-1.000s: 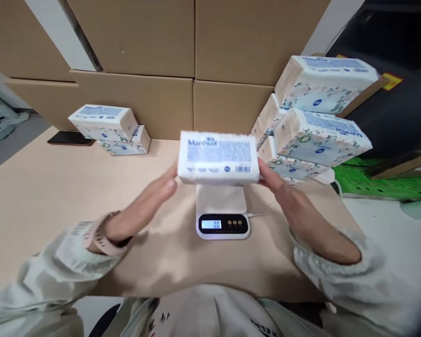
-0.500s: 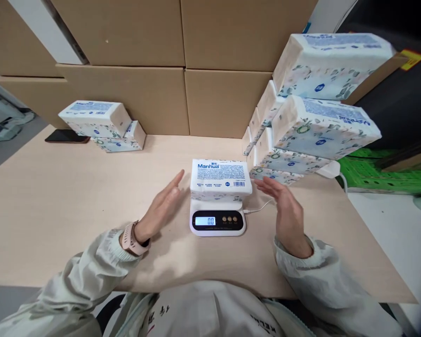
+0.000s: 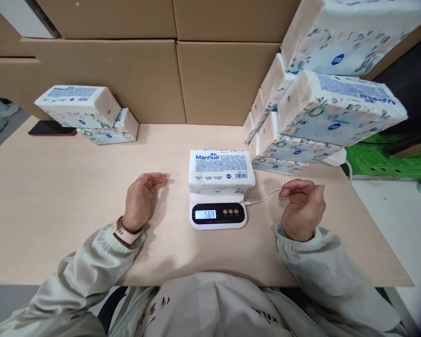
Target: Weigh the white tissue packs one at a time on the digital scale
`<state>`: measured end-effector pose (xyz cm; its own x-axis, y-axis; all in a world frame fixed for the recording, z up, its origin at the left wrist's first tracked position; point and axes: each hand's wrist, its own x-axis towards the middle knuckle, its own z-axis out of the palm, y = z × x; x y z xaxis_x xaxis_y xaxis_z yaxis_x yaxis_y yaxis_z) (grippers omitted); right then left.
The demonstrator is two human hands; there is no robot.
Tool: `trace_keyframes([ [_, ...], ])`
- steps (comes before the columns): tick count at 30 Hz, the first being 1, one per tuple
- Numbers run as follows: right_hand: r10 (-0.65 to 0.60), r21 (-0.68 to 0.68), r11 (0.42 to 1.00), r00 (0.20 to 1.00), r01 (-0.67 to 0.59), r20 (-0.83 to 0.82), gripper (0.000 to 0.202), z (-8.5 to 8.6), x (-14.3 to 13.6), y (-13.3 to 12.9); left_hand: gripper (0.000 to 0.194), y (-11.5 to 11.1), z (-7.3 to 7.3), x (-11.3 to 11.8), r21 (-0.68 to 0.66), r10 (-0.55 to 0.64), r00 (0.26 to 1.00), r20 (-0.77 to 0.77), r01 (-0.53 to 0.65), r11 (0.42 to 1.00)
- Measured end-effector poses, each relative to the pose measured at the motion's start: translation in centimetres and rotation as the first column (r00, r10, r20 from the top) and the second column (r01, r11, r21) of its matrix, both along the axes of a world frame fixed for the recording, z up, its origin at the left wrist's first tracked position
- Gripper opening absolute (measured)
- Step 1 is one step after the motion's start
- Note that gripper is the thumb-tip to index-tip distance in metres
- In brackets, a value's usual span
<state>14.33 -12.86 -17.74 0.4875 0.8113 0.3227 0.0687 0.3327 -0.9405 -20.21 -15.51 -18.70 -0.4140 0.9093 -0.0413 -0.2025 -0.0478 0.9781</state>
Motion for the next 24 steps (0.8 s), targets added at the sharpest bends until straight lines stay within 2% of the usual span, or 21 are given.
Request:
trace_keyframes([
  [24, -0.003, -0.016, 1.0, 1.0, 0.003, 0.012, 0.061, -0.18, 0.08, 0.01, 0.032, -0.05, 0.06, 0.22, 0.002, 0.002, 1.0, -0.004, -0.002, 1.0],
])
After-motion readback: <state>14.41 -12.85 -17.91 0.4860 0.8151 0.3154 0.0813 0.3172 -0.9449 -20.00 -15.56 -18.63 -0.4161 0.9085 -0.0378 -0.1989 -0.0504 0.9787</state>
